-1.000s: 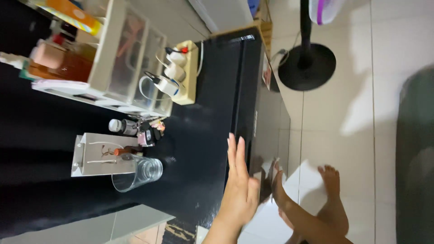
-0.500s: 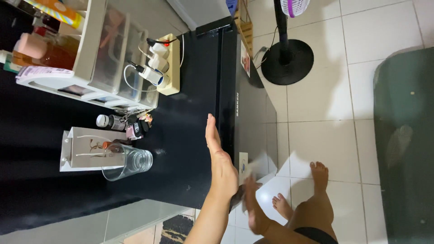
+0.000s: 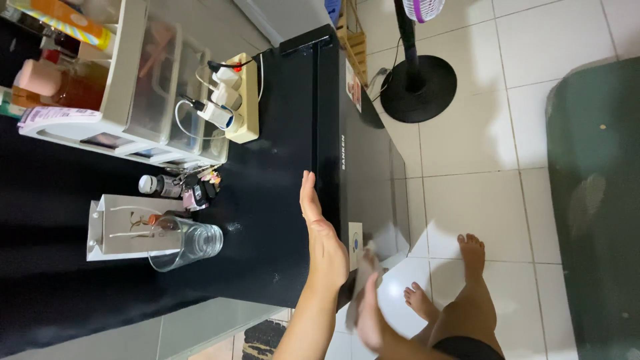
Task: Wiping down a surface and organizing cosmetic bottles in a plastic storage container
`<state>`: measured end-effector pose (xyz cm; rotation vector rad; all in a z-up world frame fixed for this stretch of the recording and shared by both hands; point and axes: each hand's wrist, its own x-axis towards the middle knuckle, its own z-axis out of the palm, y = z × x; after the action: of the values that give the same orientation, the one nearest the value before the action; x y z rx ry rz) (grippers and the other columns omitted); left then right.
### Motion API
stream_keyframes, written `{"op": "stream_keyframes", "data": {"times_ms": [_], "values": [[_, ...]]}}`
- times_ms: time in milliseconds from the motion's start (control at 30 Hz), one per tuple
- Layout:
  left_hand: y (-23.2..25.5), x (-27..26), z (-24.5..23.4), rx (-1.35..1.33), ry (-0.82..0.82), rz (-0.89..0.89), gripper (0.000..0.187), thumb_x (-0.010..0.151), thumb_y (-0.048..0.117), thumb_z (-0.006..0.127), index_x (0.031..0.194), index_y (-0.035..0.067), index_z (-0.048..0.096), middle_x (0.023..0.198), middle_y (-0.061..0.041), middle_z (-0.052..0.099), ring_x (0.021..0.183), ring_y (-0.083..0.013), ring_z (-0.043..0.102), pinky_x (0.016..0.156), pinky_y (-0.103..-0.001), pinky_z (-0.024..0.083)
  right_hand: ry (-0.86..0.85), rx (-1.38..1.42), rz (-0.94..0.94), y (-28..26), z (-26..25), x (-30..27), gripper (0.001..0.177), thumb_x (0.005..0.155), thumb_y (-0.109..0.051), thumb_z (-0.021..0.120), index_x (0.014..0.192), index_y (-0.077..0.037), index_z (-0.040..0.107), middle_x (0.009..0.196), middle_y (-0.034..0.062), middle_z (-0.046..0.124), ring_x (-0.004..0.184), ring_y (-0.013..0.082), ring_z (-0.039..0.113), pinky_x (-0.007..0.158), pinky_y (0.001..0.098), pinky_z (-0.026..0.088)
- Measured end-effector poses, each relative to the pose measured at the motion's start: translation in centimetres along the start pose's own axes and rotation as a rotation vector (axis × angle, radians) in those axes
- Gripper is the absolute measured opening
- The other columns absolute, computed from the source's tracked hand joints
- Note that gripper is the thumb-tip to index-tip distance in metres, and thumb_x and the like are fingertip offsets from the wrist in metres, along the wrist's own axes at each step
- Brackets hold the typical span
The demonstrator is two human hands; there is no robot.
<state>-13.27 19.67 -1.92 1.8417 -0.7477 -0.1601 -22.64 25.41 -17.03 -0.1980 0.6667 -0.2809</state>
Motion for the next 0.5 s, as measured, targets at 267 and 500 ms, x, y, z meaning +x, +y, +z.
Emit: {"op": "stream_keyframes", "data": {"times_ms": [267, 500], "values": [[0.3, -0.3, -0.5, 0.138, -0.115, 0.044, 0.087, 0.104, 0.068, 0.009, 0.161, 0.003, 0.013, 0.172, -0.021, 0.009, 0.162, -0.0332, -0.001, 0.129, -0.05, 0.0, -0.688, -0.058, -0.578, -2.1, -4.1, 1.7, 0.083, 0.098, -0.059, 0.028, 0.162, -0.006, 0.024, 0.169, 0.0091, 0.021, 0.156, 0.0284, 0.01, 0.118, 0.0486, 0.013], [-2.7, -0.1, 0.7, 0.189, -0.044, 0.087, 0.095, 0.103, 0.075, 0.014, 0.157, -0.002, 0.027, 0.168, -0.021, 0.027, 0.16, -0.0324, 0.016, 0.129, -0.047, 0.011, -0.206, -0.537, -0.006, 3.1, -21.2, 18.6, 0.088, 0.09, -0.068, 0.022, 0.165, -0.022, 0.011, 0.173, -0.0024, 0.009, 0.16, 0.0159, 0.004, 0.128, 0.0407, -0.003]]}}
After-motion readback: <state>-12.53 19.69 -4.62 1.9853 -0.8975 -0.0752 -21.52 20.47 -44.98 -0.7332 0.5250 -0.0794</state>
